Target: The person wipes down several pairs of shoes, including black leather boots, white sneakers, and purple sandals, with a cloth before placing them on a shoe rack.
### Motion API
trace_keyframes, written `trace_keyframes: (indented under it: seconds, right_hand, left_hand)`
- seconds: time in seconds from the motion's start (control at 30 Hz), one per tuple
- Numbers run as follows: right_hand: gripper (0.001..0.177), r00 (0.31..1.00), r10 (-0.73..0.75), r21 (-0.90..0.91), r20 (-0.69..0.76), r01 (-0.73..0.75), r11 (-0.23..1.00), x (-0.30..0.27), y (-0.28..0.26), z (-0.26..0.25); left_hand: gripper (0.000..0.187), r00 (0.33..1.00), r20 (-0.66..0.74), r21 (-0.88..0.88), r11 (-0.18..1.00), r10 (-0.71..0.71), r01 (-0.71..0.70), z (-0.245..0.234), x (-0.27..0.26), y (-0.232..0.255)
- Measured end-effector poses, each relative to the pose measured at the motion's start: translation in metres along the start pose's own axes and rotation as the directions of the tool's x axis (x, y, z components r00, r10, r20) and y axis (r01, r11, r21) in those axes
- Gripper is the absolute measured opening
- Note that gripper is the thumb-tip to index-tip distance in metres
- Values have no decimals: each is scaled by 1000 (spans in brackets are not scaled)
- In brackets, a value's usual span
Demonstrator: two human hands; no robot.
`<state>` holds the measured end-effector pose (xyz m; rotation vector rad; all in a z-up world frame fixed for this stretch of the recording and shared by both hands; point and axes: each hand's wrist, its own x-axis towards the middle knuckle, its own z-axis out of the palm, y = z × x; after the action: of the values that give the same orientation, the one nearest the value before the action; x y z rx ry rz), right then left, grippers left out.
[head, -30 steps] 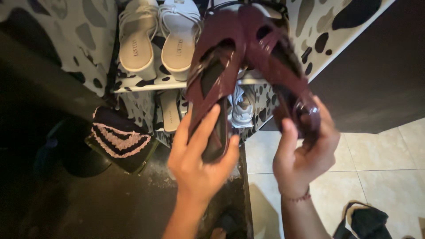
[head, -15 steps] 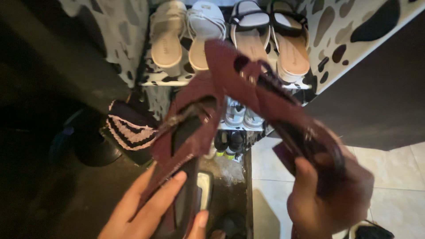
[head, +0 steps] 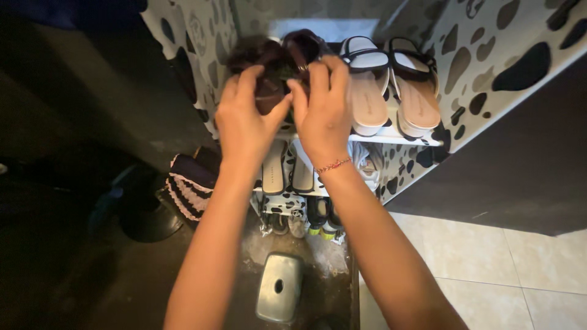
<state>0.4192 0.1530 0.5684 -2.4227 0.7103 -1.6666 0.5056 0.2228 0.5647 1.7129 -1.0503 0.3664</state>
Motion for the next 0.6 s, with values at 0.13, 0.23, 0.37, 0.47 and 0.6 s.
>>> trace_keyframes:
  seconds: [0.13, 0.23, 0.37, 0.47, 0.6]
  right_hand:
    - [34, 996, 34, 70, 87, -40, 997, -14, 6, 4]
    - [47, 993, -104, -81, 56, 109, 991, -19, 6, 3]
    - [55, 990, -18, 87, 141, 6, 996, -20, 11, 11]
    - [55, 988, -52, 57, 143, 44, 997, -19, 17, 16]
    - [65, 982, -109, 170, 157, 82, 982, -16, 18, 6]
  left_hand:
    - [84, 979, -119, -142, 973, 164, -180, 14, -6, -28]
    - [95, 967, -115, -203, 947, 228, -247, 19, -10, -37]
    - [85, 975, 3, -226, 950, 222, -216, 22, -6, -43]
    - [81, 971, 67, -239, 948, 231, -209, 18, 0, -46]
    - [81, 960, 51, -283, 926, 274, -249, 11, -2, -44]
